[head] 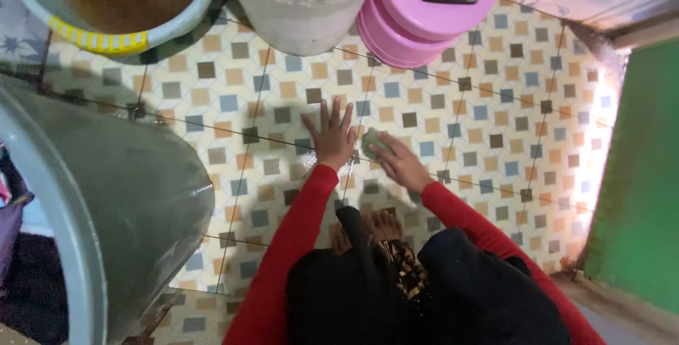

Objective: The person scrubs the tiled floor and walls of a bathroom using a sponge. They dip the sponge into a bucket of water and wipe the surfaces, moving between the floor and the lower wall sections.

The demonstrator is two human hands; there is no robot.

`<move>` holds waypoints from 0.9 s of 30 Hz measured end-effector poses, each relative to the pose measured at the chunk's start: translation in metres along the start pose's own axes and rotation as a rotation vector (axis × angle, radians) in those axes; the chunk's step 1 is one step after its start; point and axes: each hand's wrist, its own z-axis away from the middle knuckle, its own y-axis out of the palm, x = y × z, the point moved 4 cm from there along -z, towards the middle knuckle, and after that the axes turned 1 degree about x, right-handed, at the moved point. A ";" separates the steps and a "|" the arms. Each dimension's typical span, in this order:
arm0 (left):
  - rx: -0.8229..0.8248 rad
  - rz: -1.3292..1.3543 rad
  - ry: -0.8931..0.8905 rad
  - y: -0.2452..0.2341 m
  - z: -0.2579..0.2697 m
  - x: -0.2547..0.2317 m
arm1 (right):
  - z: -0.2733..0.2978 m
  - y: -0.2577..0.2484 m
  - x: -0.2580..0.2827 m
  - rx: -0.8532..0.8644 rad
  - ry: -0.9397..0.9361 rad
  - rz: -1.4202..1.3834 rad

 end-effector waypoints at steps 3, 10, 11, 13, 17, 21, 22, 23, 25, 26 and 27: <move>-0.048 -0.107 0.031 0.000 0.000 -0.001 | 0.034 -0.023 -0.050 -0.119 0.165 0.024; -0.134 -0.159 0.069 0.002 0.006 0.001 | 0.167 -0.102 -0.180 -0.693 0.622 0.310; -0.138 -0.162 0.073 0.002 0.006 0.001 | 0.172 -0.099 -0.190 -0.720 0.677 0.284; -0.136 -0.167 0.080 0.002 0.008 0.000 | 0.177 -0.101 -0.199 -0.772 0.789 0.232; -0.137 -0.146 0.083 -0.001 0.008 0.000 | 0.115 -0.064 -0.154 -0.636 0.609 0.110; -0.104 -0.137 0.073 0.002 0.005 0.001 | 0.055 -0.009 -0.066 -0.291 0.260 -0.102; -0.098 -0.139 0.066 0.003 0.006 0.001 | 0.047 0.002 -0.045 -0.170 0.146 -0.184; -0.094 -0.142 0.061 0.004 0.005 0.001 | 0.043 0.011 -0.023 -0.085 0.068 -0.097; -0.096 -0.152 0.059 0.006 0.005 0.001 | 0.044 0.006 -0.008 -0.027 0.000 -0.042; -0.102 -0.161 0.060 0.006 0.006 0.001 | 0.046 -0.003 -0.014 -0.055 0.010 -0.073; -0.110 -0.171 0.063 0.005 0.005 0.001 | 0.048 -0.011 -0.023 -0.086 0.020 -0.105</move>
